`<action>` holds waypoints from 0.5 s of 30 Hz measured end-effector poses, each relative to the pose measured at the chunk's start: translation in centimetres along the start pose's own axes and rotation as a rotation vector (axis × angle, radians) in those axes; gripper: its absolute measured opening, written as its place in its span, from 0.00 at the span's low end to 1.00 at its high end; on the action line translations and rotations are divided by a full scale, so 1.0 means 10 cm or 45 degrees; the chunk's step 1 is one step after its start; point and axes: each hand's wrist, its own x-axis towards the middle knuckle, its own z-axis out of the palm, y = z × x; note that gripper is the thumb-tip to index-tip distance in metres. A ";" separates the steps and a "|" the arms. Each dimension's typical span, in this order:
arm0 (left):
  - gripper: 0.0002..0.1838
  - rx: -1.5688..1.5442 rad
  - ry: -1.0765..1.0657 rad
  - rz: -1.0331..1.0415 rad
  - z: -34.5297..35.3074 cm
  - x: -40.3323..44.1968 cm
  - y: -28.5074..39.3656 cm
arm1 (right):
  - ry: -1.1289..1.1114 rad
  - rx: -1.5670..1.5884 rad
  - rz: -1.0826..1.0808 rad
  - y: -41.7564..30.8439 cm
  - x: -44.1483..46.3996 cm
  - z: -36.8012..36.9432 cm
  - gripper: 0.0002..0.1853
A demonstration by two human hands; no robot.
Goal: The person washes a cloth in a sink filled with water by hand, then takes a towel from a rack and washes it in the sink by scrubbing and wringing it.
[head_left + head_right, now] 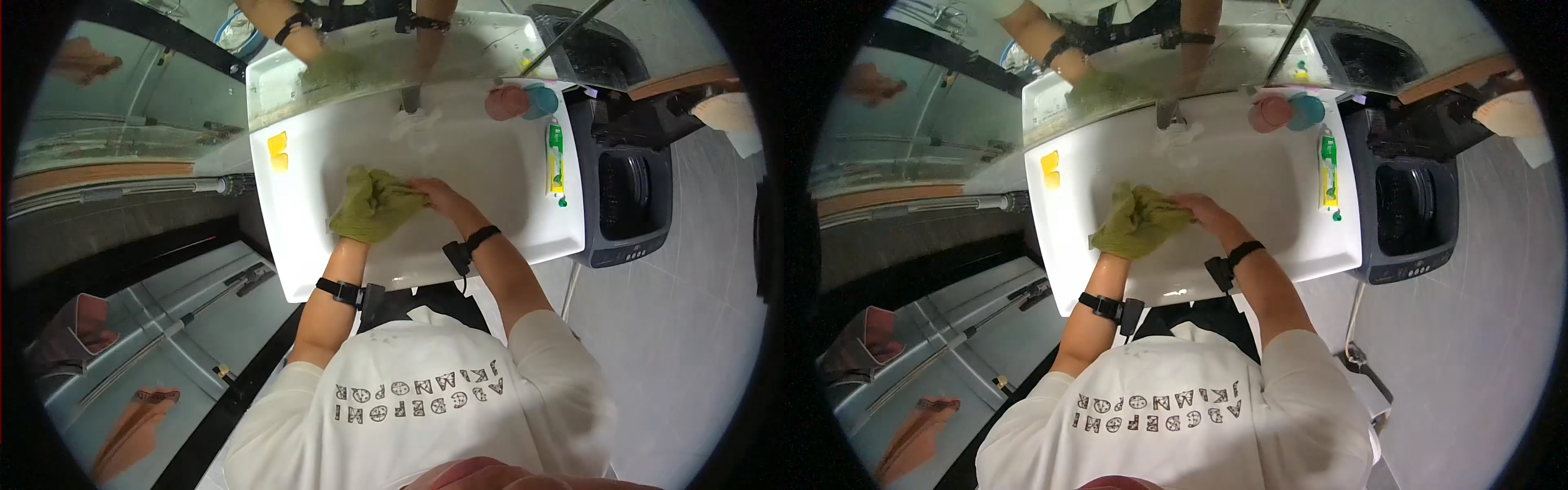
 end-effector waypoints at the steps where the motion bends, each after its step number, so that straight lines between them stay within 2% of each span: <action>1: 0.16 0.021 0.016 -0.026 0.01 0.01 0.02 | -0.195 0.379 -0.208 -0.01 0.02 -0.02 0.20; 2: 0.17 0.042 0.081 -0.058 -0.03 0.05 0.01 | -0.389 0.762 -0.411 0.01 0.02 -0.03 0.20; 3: 0.17 0.057 0.134 -0.095 -0.07 0.10 -0.03 | -0.378 0.775 -0.414 0.07 0.02 0.06 0.20; 5: 0.17 0.082 0.199 -0.172 -0.12 0.23 -0.22 | 0.227 -0.648 -0.632 -0.06 -0.19 0.49 0.19; 6: 0.17 0.093 0.219 -0.197 -0.15 0.31 -0.29 | 0.241 -0.642 -0.622 -0.07 -0.18 0.60 0.19; 8: 0.17 0.106 0.254 -0.231 -0.12 0.44 -0.42 | 0.835 -0.830 -0.769 -0.07 -0.15 0.71 0.22; 9: 0.17 0.107 0.274 -0.241 -0.12 0.49 -0.47 | 0.829 -0.839 -0.756 -0.09 -0.10 0.57 0.22; 11: 0.18 0.112 0.327 -0.241 -0.12 0.57 -0.55 | 0.719 -0.634 -0.225 -0.20 0.06 0.24 0.20; 12: 0.18 0.121 0.348 -0.234 -0.09 0.59 -0.56 | 0.726 -0.623 -0.218 -0.16 0.06 0.26 0.20; 14: 0.18 0.144 0.375 -0.227 -0.14 0.67 -0.52 | 0.664 -0.813 -0.438 0.00 0.09 0.36 0.23; 15: 0.18 0.164 0.369 -0.232 -0.20 0.71 -0.47 | 0.655 -0.825 -0.426 0.10 0.15 0.45 0.23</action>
